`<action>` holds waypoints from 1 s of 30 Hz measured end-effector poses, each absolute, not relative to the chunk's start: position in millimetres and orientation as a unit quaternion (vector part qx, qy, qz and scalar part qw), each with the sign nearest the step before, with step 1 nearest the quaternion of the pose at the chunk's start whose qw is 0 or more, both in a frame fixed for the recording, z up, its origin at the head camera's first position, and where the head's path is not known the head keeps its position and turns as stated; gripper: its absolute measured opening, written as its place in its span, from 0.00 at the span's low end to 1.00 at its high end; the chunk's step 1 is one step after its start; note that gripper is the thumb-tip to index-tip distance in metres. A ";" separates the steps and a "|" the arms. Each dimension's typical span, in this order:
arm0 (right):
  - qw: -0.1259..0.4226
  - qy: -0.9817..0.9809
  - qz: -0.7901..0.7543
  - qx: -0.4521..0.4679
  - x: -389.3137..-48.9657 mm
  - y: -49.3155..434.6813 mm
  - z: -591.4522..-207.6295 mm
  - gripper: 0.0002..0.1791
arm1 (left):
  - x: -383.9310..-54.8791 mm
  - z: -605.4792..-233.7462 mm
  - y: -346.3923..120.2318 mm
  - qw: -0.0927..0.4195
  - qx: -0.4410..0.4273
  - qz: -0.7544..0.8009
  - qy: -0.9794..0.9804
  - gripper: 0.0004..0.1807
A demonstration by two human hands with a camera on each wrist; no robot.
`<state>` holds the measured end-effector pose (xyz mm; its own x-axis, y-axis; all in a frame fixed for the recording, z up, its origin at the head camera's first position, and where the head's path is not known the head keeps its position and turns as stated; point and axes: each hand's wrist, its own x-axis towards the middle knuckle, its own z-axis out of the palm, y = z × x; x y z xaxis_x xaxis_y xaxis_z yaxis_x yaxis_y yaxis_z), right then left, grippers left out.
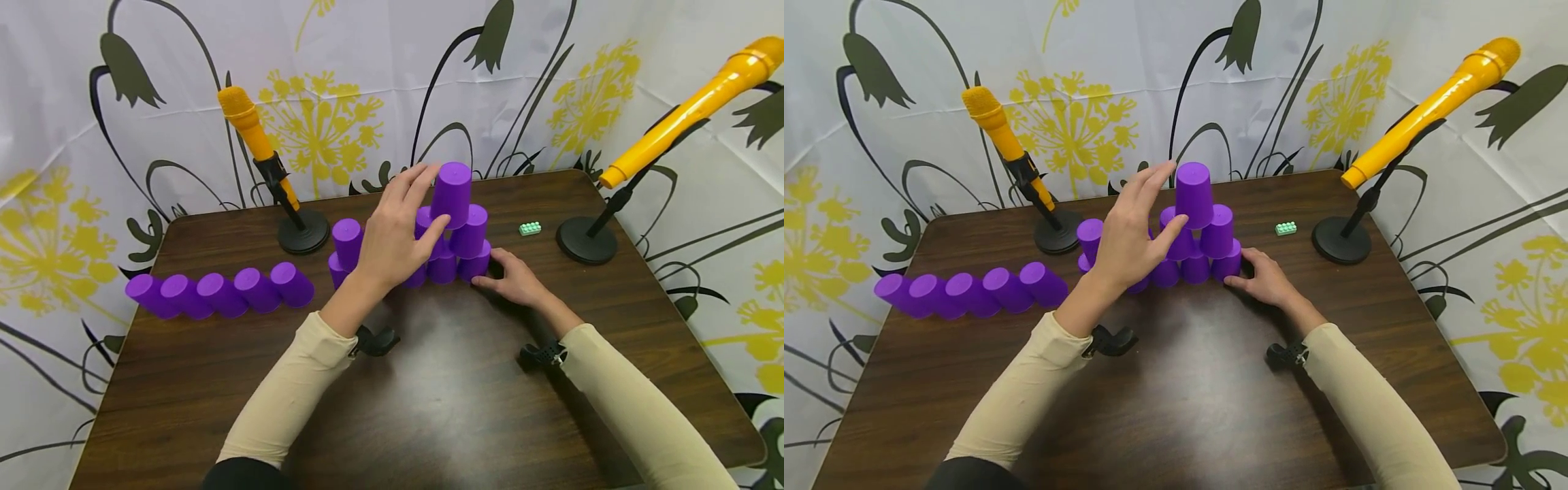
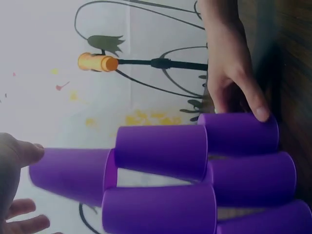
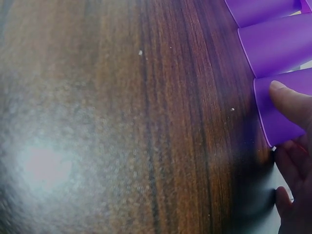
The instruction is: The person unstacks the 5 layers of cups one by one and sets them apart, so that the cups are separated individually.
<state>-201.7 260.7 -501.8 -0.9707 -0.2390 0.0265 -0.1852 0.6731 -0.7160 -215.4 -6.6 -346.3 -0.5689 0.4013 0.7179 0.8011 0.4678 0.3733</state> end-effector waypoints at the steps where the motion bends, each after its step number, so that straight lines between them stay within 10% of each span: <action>1: 0.034 0.913 -0.388 -0.117 -201.7 260.7 -502.1 0.35 | -217.4 -346.4 -2.1 0.272 -0.370 -0.364 -0.811 0.37; 30: 0.017 0.907 -0.400 -0.129 -200.8 259.4 -502.8 0.41 | -220.0 -358.9 0.0 0.289 -0.351 -0.439 -0.775 0.27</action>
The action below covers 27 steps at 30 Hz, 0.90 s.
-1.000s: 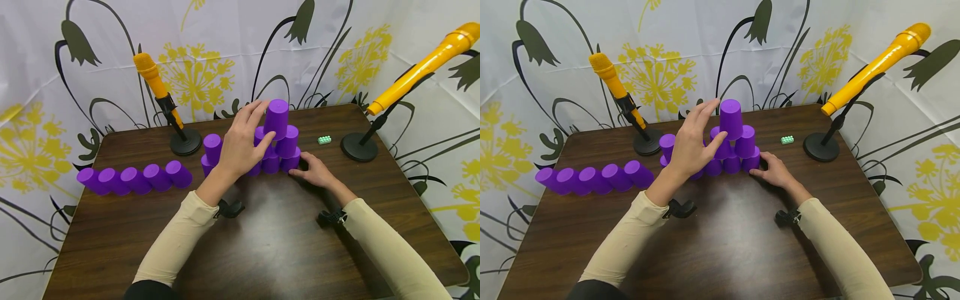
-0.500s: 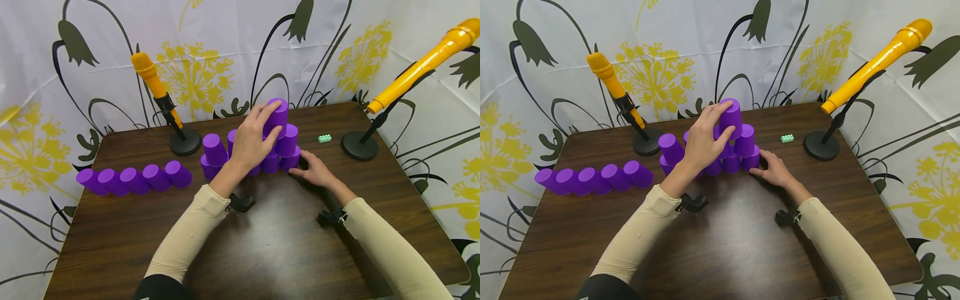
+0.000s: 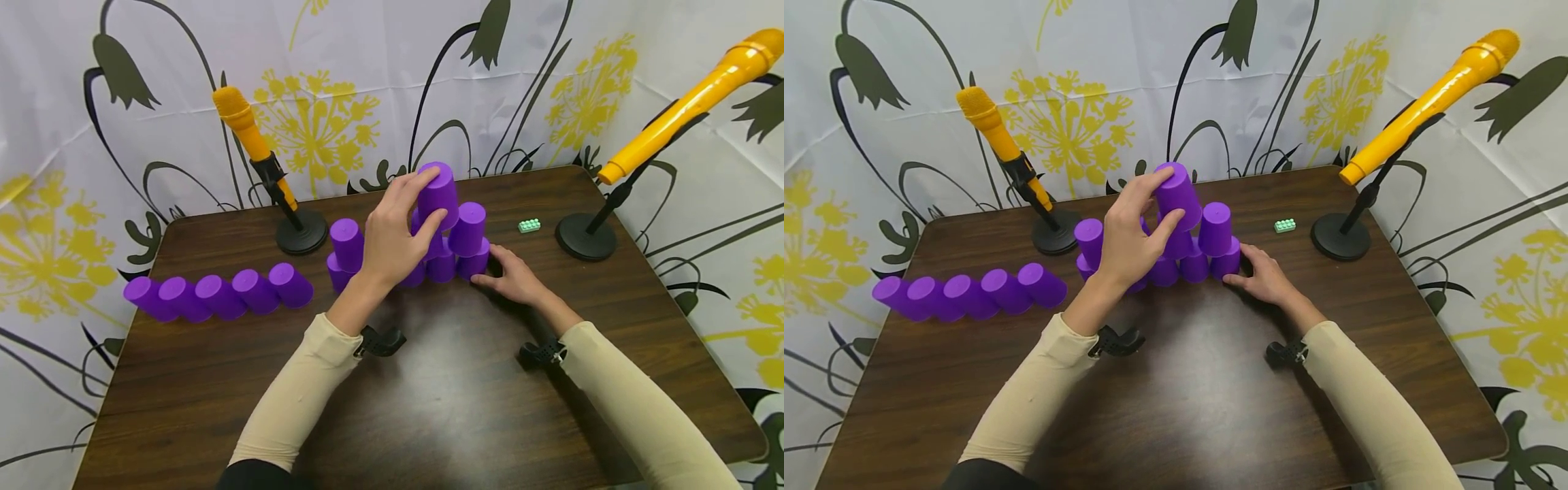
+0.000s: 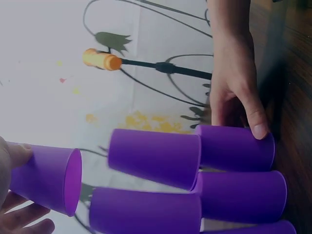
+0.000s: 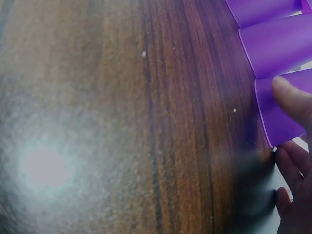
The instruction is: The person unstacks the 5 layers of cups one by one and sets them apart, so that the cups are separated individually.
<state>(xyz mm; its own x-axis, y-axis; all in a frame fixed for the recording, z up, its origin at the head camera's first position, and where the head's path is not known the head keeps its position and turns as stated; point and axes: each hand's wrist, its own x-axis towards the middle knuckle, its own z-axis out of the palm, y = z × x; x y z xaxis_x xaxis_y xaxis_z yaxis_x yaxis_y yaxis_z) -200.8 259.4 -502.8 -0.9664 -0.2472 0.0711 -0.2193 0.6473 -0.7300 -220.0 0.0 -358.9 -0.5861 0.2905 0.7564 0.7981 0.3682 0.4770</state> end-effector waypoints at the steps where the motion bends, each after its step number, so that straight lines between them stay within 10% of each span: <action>1: 0.018 0.907 -0.401 -0.125 -201.0 258.9 -503.0 0.43 | -216.8 -357.7 -5.5 0.297 -0.351 -0.444 -0.770 0.27; 10: 0.012 0.907 -0.402 -0.125 -201.2 255.0 -502.9 0.39 | -155.6 -339.8 -96.8 0.347 -0.283 -0.507 -0.736 0.27; 19: 0.011 0.907 -0.400 -0.130 -200.6 256.0 -500.7 0.38 | -111.0 -368.4 -230.8 0.423 -0.005 -0.424 -0.801 0.29; 27: 0.020 0.909 -0.397 -0.127 -200.6 257.0 -500.2 0.38 | -114.6 -439.3 -336.8 0.355 0.236 -0.342 -0.838 0.33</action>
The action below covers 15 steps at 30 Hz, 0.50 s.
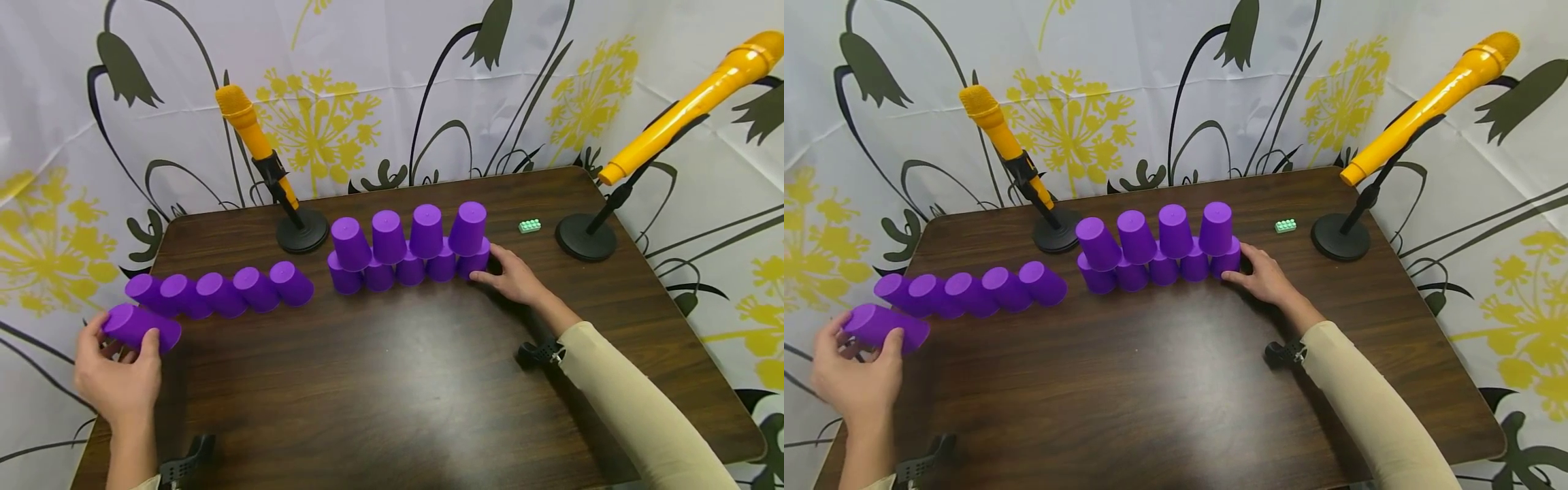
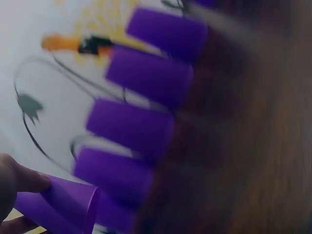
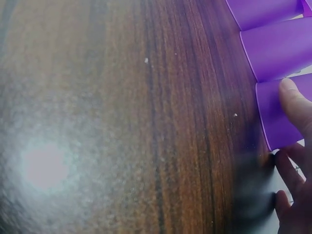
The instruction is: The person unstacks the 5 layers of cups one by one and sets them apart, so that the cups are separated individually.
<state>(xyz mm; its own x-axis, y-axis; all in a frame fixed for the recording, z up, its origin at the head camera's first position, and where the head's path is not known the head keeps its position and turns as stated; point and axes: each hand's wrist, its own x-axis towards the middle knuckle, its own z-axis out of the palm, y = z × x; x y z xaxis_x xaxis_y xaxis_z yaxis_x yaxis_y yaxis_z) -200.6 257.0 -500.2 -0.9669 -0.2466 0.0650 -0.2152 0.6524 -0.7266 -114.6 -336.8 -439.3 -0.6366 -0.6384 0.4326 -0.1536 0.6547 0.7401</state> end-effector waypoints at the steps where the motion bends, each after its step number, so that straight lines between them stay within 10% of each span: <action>1: 0.020 0.910 -0.395 -0.126 -200.4 257.3 -500.4 0.38 | -116.8 -445.1 -344.3 0.343 0.249 -0.340 -0.839 0.34; 15: 0.018 0.910 -0.394 -0.133 -197.5 258.4 -497.4 0.38 | -144.2 -486.4 -377.7 0.332 0.279 -0.310 -0.846 0.32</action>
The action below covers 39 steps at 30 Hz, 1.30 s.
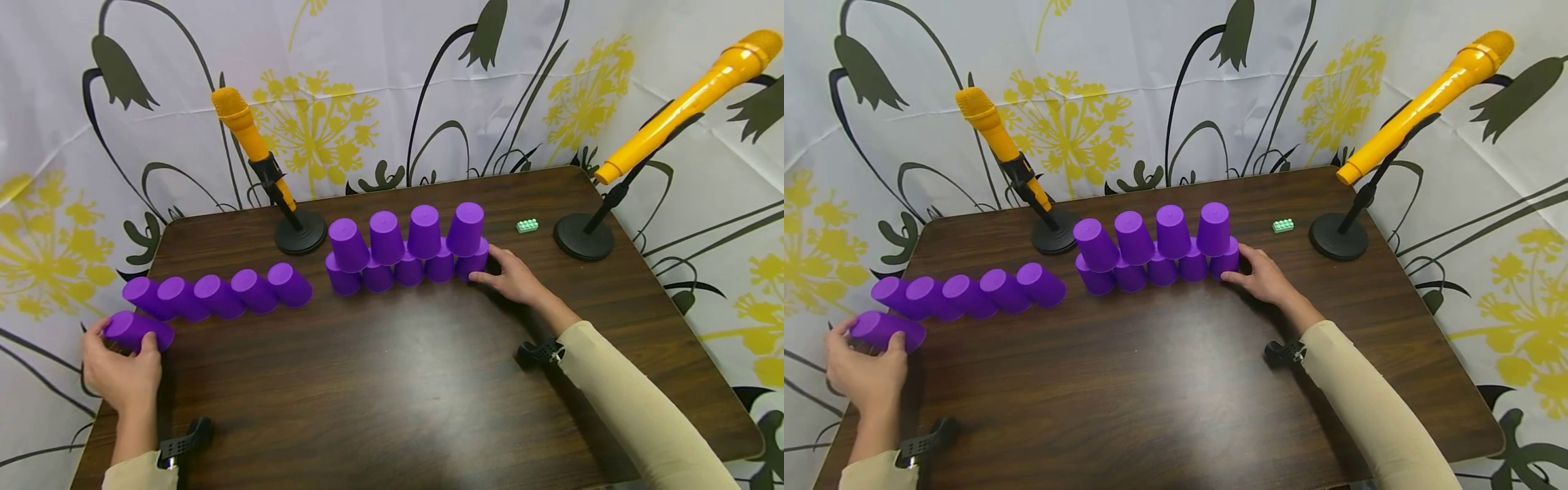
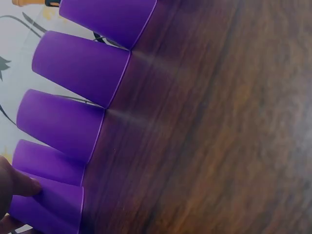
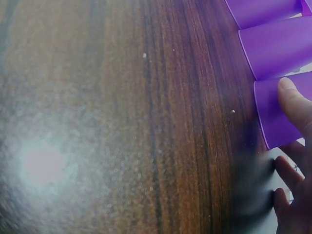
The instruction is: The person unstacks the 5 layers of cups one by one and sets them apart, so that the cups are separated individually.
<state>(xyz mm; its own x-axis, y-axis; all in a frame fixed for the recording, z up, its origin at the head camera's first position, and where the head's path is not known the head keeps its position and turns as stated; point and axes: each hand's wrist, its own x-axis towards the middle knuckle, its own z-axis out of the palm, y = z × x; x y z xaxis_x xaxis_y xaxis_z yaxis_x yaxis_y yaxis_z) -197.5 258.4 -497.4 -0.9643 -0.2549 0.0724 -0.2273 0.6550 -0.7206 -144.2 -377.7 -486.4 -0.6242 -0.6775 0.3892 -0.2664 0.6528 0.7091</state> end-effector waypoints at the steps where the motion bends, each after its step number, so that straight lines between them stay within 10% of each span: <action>1: 0.019 0.909 -0.395 -0.133 -197.6 257.9 -497.3 0.38 | -144.8 -488.1 -378.8 0.335 0.281 -0.310 -0.844 0.32; 17: 0.059 0.916 -0.384 -0.101 -196.9 255.4 -497.6 0.43 | -132.1 -486.3 -379.2 0.315 0.298 -0.314 -0.845 0.38; 29: 0.057 0.919 -0.379 -0.095 -198.2 259.6 -494.4 0.44 | -136.5 -446.5 -290.8 0.513 0.072 -0.273 -0.811 0.19; 39: 0.054 0.918 -0.380 -0.099 -198.4 260.1 -495.6 0.43 | -163.8 -418.4 -178.4 0.345 -0.153 -0.411 -0.830 0.20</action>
<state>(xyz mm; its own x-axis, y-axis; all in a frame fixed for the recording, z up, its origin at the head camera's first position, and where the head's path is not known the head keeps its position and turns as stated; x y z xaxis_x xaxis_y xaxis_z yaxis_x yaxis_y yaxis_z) -198.4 260.1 -495.6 -0.9744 -0.2236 -0.0245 -0.1408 0.6913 -0.7087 -163.8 -178.4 -418.4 -0.7147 -0.0310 0.6988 0.5375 0.6150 0.5770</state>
